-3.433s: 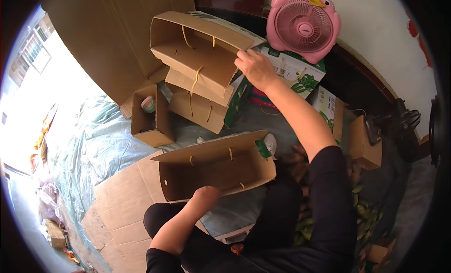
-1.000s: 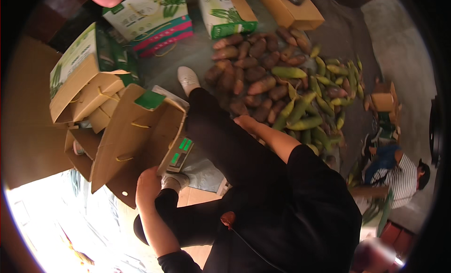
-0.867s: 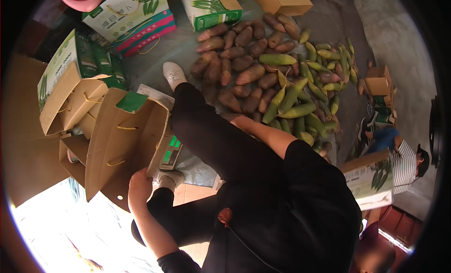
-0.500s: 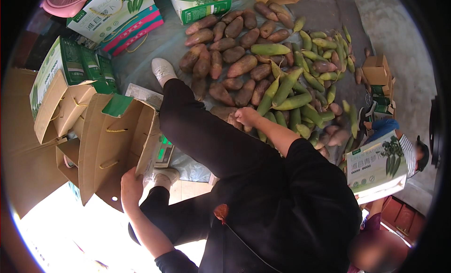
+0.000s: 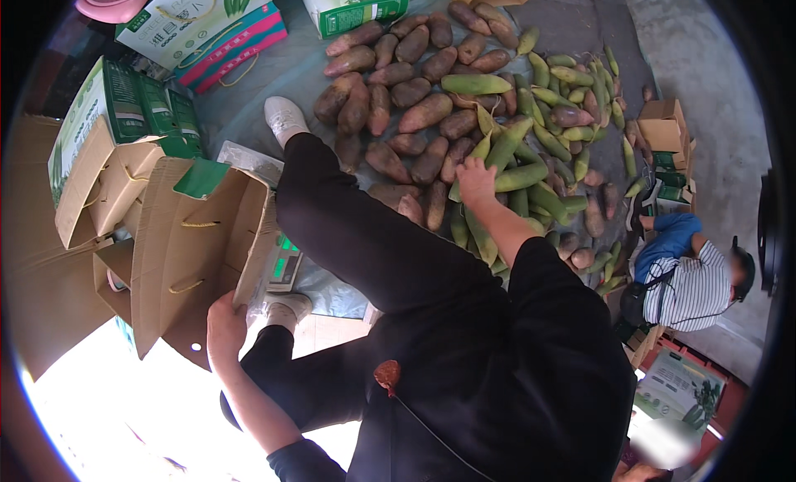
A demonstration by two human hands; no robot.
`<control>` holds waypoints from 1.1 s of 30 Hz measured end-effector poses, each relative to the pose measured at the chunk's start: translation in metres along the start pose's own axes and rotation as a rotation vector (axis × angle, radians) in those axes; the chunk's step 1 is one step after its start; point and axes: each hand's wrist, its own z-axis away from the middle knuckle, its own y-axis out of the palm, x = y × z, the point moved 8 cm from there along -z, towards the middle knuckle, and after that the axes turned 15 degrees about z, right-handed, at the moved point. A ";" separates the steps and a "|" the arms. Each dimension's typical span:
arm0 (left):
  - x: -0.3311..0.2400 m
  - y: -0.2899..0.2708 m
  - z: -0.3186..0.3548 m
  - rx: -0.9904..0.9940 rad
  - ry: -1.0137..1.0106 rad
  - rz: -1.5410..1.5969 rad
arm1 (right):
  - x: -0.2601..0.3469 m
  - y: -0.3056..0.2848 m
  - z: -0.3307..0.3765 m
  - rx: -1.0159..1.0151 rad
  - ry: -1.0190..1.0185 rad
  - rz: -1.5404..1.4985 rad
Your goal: Sorting produce on the floor and packing them into cardboard boxes while weighing them.
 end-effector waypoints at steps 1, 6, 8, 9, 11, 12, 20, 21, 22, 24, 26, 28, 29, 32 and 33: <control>-0.001 -0.001 0.000 0.006 0.006 -0.005 | -0.010 0.006 0.001 -0.014 0.040 0.039; 0.009 0.004 -0.009 -0.009 0.032 -0.029 | -0.033 0.024 0.013 -0.021 -0.065 0.202; 0.000 0.006 -0.009 -0.006 0.036 0.017 | -0.029 0.035 0.007 -0.075 -0.154 0.269; 0.004 0.005 -0.007 -0.001 0.015 0.012 | -0.026 0.032 0.004 -0.077 -0.183 0.309; 0.002 0.004 -0.006 -0.021 0.040 0.001 | -0.024 0.033 -0.005 -0.083 -0.230 0.293; -0.002 0.005 -0.007 -0.030 0.079 -0.008 | -0.026 0.037 -0.008 -0.079 -0.262 0.283; -0.011 0.008 -0.008 -0.053 0.068 -0.031 | -0.050 0.000 -0.017 -0.103 -0.220 0.270; -0.007 0.008 -0.007 -0.056 0.067 -0.039 | -0.060 -0.025 -0.018 -0.155 -0.130 0.137; -0.007 0.006 -0.007 -0.059 0.069 -0.048 | -0.071 -0.044 -0.020 -0.206 -0.037 0.002; -0.007 0.006 -0.008 -0.062 0.066 -0.054 | -0.082 -0.062 -0.024 -0.289 -0.014 -0.059; -0.002 0.005 -0.008 -0.069 0.052 -0.060 | -0.104 -0.091 -0.024 -0.367 0.156 -0.301; 0.001 0.005 -0.010 -0.102 0.109 -0.107 | -0.107 -0.123 -0.020 -0.478 0.125 -0.371; 0.004 0.004 -0.010 -0.115 0.100 -0.086 | -0.118 -0.133 -0.018 -0.573 0.153 -0.638; 0.006 0.005 -0.011 -0.116 0.120 -0.082 | -0.136 -0.165 -0.018 -0.708 0.004 -1.323; 0.006 0.005 -0.010 -0.125 0.110 -0.080 | -0.131 -0.192 -0.010 -0.709 -0.063 -1.496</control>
